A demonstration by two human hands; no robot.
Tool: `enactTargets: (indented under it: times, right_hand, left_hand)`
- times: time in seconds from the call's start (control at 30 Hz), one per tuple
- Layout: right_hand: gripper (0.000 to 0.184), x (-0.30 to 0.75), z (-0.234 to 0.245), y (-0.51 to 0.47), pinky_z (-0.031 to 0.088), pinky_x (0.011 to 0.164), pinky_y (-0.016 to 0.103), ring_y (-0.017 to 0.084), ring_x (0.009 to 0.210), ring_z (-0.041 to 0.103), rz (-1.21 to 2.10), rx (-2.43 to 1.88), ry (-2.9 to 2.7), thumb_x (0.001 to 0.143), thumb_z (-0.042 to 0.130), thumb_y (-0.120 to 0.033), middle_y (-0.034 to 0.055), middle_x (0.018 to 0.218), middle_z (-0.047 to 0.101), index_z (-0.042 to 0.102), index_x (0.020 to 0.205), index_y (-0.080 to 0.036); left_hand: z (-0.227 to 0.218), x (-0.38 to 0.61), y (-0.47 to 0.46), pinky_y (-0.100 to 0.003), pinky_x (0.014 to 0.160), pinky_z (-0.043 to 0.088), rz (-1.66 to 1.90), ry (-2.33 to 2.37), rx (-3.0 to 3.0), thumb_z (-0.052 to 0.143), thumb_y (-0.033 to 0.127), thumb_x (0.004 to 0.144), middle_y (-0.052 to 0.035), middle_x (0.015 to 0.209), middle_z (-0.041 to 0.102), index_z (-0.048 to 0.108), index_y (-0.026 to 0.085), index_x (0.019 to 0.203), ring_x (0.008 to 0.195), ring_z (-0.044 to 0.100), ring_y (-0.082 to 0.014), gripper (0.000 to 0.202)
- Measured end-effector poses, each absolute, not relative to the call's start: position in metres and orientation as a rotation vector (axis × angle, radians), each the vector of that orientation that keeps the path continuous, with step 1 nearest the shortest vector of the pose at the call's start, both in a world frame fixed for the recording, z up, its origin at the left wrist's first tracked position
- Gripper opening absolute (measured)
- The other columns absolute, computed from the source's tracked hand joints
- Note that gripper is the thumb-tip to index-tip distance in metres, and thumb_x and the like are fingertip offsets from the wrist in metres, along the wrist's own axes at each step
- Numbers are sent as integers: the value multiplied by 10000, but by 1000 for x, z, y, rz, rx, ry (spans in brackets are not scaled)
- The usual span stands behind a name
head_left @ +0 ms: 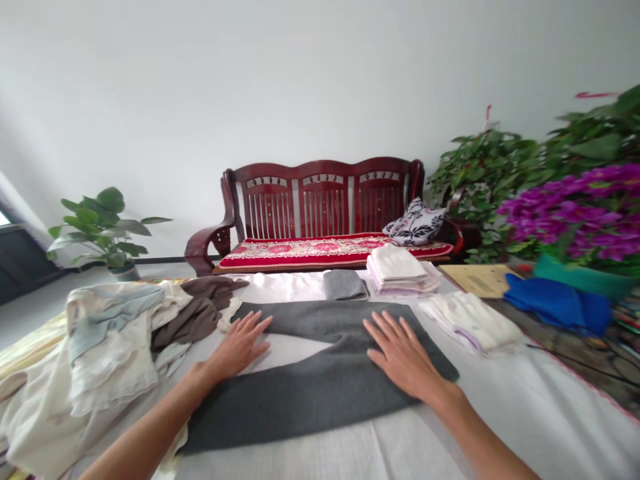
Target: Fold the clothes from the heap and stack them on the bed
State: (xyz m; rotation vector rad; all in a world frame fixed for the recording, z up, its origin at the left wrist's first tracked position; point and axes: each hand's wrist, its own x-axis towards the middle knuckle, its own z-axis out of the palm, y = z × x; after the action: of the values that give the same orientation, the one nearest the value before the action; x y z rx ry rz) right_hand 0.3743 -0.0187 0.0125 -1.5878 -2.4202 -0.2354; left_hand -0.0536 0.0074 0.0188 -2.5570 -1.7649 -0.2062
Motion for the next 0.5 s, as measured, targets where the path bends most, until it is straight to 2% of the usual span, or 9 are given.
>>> enactTargets:
  times: [0.07, 0.17, 0.27, 0.33, 0.4, 0.47, 0.5]
  right_hand:
    - [580, 368, 11, -30, 227, 1192, 576, 308, 1476, 309, -23, -1496, -2534, 956, 477, -487, 71, 1586, 390, 435, 1500, -290]
    - [571, 372, 19, -40, 256, 1184, 566, 305, 1455, 352, 217, -1440, -2530, 955, 480, -495, 69, 1565, 428, 455, 1487, -291]
    - [417, 390, 36, -44, 378, 1117, 490, 286, 1328, 506, 262, -1451, -2355, 932, 514, -391, 74, 1396, 609, 620, 1317, -270]
    - [254, 406, 46, -48, 471, 991, 425, 264, 1131, 613, 234, -1470, -2269, 866, 544, -265, 65, 1157, 711, 706, 1062, -256]
    - [199, 422, 51, -54, 496, 876, 373, 238, 971, 633, 244, -1479, -2290, 771, 539, -154, 34, 958, 713, 683, 863, -255]
    - [268, 435, 52, -62, 482, 841, 351, 232, 941, 617, 286, -1490, -2365, 676, 524, -93, 16, 917, 692, 664, 831, -261]
    - [337, 439, 50, -66, 471, 852, 348, 235, 964, 608, 304, -1497, -2400, 633, 518, -74, 13, 945, 688, 669, 864, -267]
  left_hand:
    - [12, -55, -5, -534, 1186, 249, -140, -1740, -2660, 485, 460, 953, -118, 1608, 343, 403, 283, 1523, 1491, 277, -336, 602]
    - [12, -69, -19, -499, 1184, 278, -189, -1785, -2739, 521, 427, 935, -122, 1618, 319, 445, 271, 1499, 1492, 277, -332, 591]
    - [29, -83, -35, -441, 1173, 311, -315, -1801, -2802, 554, 399, 916, -88, 1570, 408, 556, 299, 1392, 1444, 364, -299, 487]
    - [45, -89, -50, -394, 1115, 373, -358, -1765, -2856, 581, 373, 893, -80, 1421, 551, 630, 290, 1256, 1319, 491, -272, 376]
    - [59, -91, -69, -343, 994, 440, -298, -1727, -2938, 630, 335, 833, -61, 1190, 647, 662, 265, 1083, 1129, 582, -248, 261]
    - [67, -92, -90, -315, 901, 451, -169, -1707, -3023, 667, 273, 748, -31, 1047, 654, 647, 262, 982, 1012, 590, -239, 235]
    - [68, -92, -100, -315, 890, 443, -111, -1709, -3051, 669, 238, 707, -23, 1039, 648, 637, 270, 984, 1002, 580, -242, 281]
